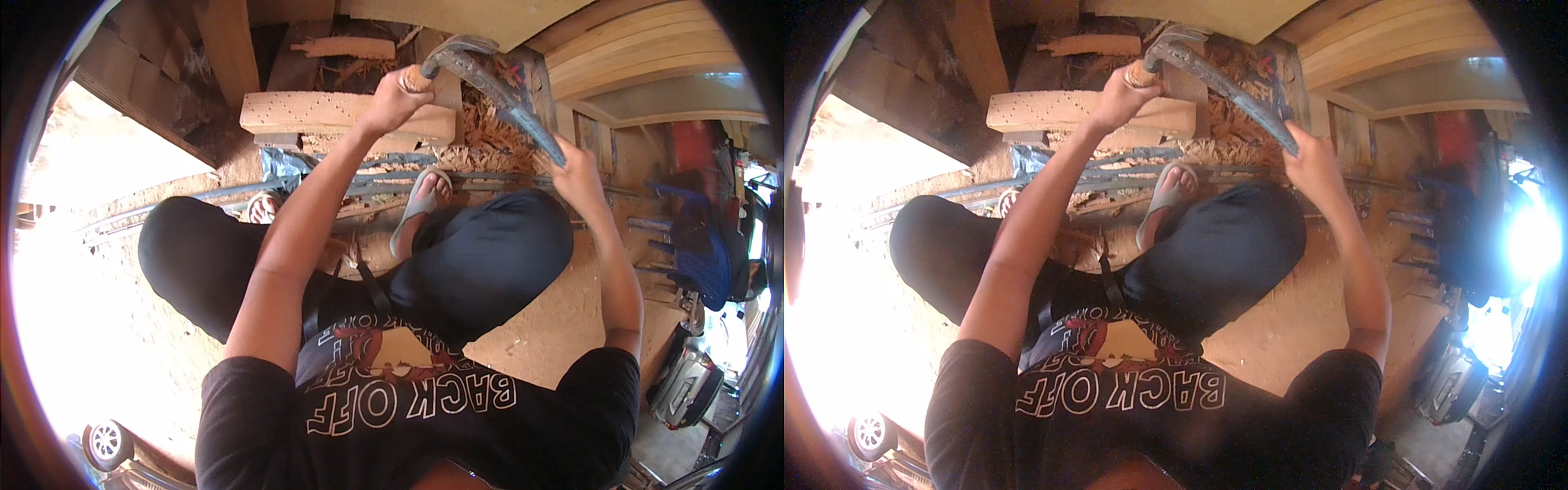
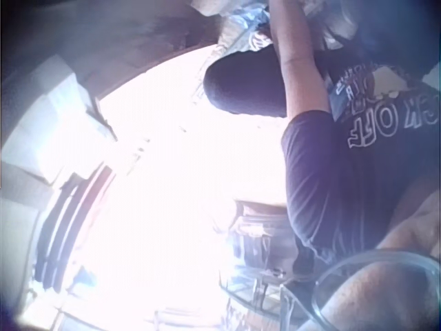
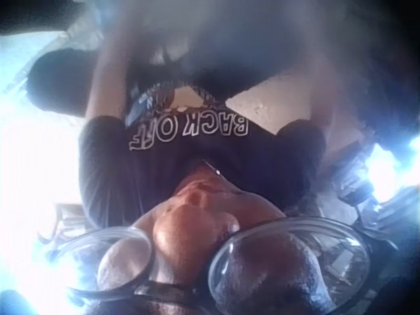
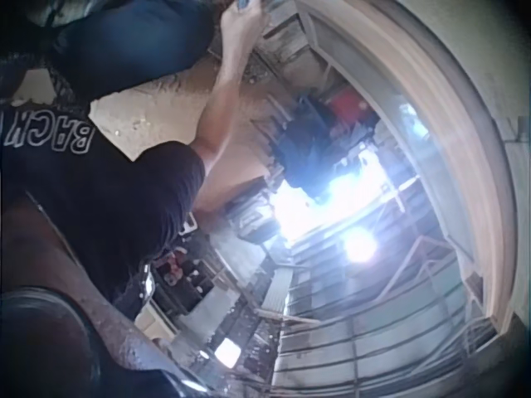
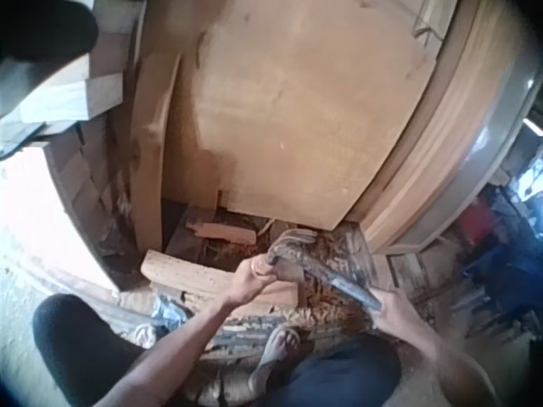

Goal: The person sits on the floor and uses a hammer and chisel to carve a small cylindrical wooden piece. They repeatedly strike the chisel to shape the wood, occasionally rotating it to work on different sides.

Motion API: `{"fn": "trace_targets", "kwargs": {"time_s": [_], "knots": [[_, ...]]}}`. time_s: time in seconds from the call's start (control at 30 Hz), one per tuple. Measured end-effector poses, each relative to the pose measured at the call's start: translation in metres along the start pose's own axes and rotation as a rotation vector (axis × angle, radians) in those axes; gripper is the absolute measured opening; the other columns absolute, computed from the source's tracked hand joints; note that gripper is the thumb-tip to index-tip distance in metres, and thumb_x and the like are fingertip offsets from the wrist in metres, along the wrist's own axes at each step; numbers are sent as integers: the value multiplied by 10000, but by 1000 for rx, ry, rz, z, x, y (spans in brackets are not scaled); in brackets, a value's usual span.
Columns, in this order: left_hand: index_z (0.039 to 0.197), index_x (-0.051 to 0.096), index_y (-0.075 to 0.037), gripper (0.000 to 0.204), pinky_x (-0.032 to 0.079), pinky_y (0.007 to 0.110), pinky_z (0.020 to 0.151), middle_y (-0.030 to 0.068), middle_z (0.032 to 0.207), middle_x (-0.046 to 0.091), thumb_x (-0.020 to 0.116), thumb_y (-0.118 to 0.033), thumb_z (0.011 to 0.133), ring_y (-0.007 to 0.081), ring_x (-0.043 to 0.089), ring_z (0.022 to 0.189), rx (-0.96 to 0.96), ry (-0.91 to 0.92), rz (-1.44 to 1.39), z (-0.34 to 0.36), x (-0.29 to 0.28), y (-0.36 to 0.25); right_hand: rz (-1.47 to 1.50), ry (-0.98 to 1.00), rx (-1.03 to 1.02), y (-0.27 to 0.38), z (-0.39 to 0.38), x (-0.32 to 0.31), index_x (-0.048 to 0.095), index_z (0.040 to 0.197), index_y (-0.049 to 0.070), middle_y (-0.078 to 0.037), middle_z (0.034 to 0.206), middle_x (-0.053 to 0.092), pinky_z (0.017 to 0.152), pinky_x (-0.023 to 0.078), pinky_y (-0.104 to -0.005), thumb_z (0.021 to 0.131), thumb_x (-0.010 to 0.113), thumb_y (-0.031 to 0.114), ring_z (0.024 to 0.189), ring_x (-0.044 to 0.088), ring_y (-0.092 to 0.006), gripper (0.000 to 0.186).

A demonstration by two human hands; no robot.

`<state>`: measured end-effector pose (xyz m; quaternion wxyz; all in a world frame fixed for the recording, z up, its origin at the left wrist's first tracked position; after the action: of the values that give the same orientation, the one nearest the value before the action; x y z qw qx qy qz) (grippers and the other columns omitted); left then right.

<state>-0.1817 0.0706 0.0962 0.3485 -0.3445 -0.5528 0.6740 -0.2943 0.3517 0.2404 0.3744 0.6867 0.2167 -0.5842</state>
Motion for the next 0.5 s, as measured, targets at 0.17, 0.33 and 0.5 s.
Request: {"fn": "trace_targets", "kwargs": {"time_s": [0.17, 0.33, 0.5], "knots": [[983, 685, -8, 220, 537, 325, 792, 57, 861, 716, 789, -167, 874, 111, 633, 808, 8, 21, -24, 0, 3, 9, 491, -214, 102, -15, -4, -43, 687, 1021, 79, 57, 717, 566, 533, 383, -265, 1024, 668, 122, 569, 510, -61, 47], [1011, 696, -21, 190, 531, 315, 825, 30, 904, 731, 781, -148, 899, 108, 649, 847, 10, 46, -23, 2, 6, 14, 739, -160, 2, -9, -2, -13, 693, 1043, 63, -9, 701, 586, 522, 451, -323, 1003, 683, 118, 570, 545, -98, 69], [985, 679, -6, 219, 541, 335, 788, 77, 844, 707, 773, -163, 865, 132, 633, 796, 60, 1, -71, -4, 3, 1, -65, -120, -91, -7, 3, 13, 709, 1141, 50, -71, 662, 559, 526, 446, -354, 987, 683, 131, 557, 558, -150, 176]]}}
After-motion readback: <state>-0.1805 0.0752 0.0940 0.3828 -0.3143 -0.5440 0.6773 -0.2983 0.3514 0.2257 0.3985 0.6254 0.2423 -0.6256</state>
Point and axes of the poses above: each hand's wrist, its own z-axis towards the middle knuckle, its own x-axis out of the palm, y = z × x, the point moved 10 cm from there along z, towards the middle knuckle
